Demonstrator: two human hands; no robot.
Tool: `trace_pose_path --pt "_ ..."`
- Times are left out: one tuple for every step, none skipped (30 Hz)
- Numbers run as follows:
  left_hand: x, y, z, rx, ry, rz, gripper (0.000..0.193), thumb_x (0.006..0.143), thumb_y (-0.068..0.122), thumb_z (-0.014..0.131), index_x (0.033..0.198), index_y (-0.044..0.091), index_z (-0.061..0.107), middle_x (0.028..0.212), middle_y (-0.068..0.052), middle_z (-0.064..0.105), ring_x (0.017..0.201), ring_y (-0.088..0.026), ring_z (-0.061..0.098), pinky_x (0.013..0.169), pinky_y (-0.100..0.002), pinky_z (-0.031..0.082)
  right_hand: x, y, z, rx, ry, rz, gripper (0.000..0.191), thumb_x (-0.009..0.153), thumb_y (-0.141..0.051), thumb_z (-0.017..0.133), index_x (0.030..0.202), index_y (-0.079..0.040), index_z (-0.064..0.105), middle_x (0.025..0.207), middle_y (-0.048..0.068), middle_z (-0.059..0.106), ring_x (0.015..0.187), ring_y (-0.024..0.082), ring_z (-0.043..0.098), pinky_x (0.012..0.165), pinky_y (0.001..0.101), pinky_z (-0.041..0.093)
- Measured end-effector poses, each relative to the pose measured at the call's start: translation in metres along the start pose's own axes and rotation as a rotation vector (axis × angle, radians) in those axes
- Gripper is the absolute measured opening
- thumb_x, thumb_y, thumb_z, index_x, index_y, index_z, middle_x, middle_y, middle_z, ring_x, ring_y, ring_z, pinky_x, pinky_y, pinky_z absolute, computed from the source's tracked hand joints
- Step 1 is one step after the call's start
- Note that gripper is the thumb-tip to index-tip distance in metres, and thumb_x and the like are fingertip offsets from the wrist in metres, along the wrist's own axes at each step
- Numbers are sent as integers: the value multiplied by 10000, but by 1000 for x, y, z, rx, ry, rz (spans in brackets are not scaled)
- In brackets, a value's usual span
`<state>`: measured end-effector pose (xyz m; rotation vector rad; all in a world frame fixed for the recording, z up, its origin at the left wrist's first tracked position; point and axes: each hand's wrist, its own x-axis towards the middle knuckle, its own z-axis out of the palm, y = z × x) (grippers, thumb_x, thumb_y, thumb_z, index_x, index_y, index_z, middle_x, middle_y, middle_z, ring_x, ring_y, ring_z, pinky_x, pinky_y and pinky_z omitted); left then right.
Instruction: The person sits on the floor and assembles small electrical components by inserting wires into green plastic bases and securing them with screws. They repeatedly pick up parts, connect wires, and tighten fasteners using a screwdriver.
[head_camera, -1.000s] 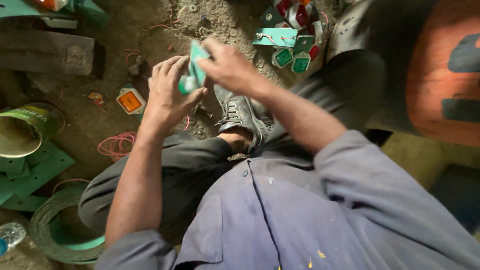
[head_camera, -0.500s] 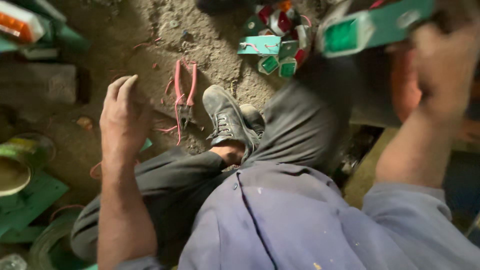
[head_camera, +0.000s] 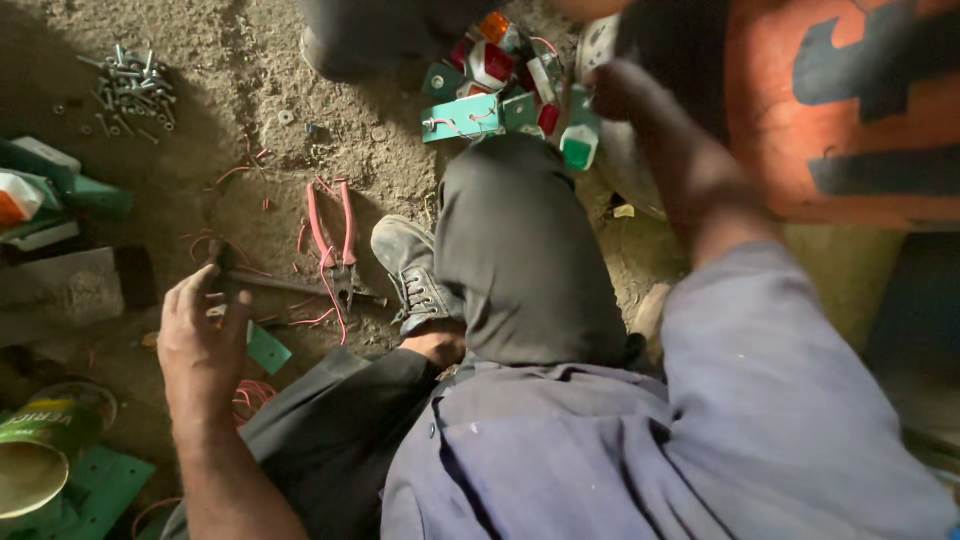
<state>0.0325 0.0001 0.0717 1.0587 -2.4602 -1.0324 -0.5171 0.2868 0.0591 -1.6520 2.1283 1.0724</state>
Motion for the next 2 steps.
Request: trace_pose_path --pt "0 -1 2 15 -8 -12 469 976 133 767 1410 47 613 1335 -163 624 1075 -270 679 868 -377 567 6 -8 -8 -22 -13 -35 338 824 -336 672 1020 -72 749 950 157 721 868 297 689 795 480 560" --pt "2 -2 5 30 -14 -24 476 967 137 769 1408 48 612 1328 -166 626 1064 -272 680 869 -382 564 9 -8 -14 -23 -8 -41 338 824 -336 672 1020 -72 749 950 157 721 868 297 689 795 480 560"
